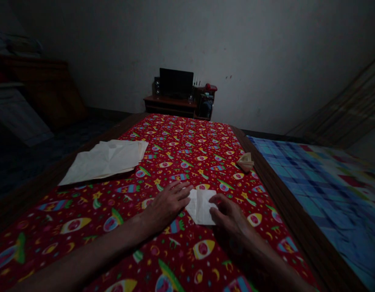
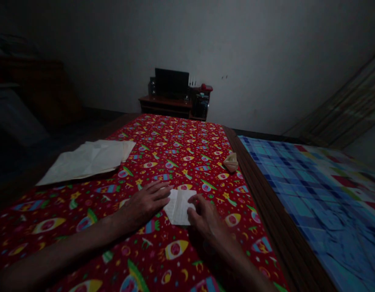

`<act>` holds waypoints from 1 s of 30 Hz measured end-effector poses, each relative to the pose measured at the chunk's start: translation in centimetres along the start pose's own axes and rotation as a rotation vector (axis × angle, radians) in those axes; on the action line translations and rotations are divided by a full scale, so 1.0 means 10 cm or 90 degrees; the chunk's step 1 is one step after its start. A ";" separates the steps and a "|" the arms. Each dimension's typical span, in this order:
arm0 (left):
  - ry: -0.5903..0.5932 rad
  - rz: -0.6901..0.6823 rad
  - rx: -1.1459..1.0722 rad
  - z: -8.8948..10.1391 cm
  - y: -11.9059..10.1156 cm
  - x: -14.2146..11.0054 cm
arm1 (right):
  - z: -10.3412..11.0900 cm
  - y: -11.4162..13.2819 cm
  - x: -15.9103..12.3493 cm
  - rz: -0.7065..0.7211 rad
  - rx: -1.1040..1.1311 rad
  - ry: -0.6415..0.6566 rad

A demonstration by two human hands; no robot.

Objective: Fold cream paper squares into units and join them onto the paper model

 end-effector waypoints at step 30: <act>0.039 0.101 -0.181 -0.08 -0.24 -0.14 | -0.04 0.22 -0.33 0.502 -0.625 0.094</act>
Point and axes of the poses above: each hand's wrist, its own x-axis towards the middle knuckle, its own z-axis out of the back of the hand, y = z × x, the point moved 2 cm from there along x, towards the middle knuckle, and after that the axes turned 3 degrees about z, right-handed, at the moved point
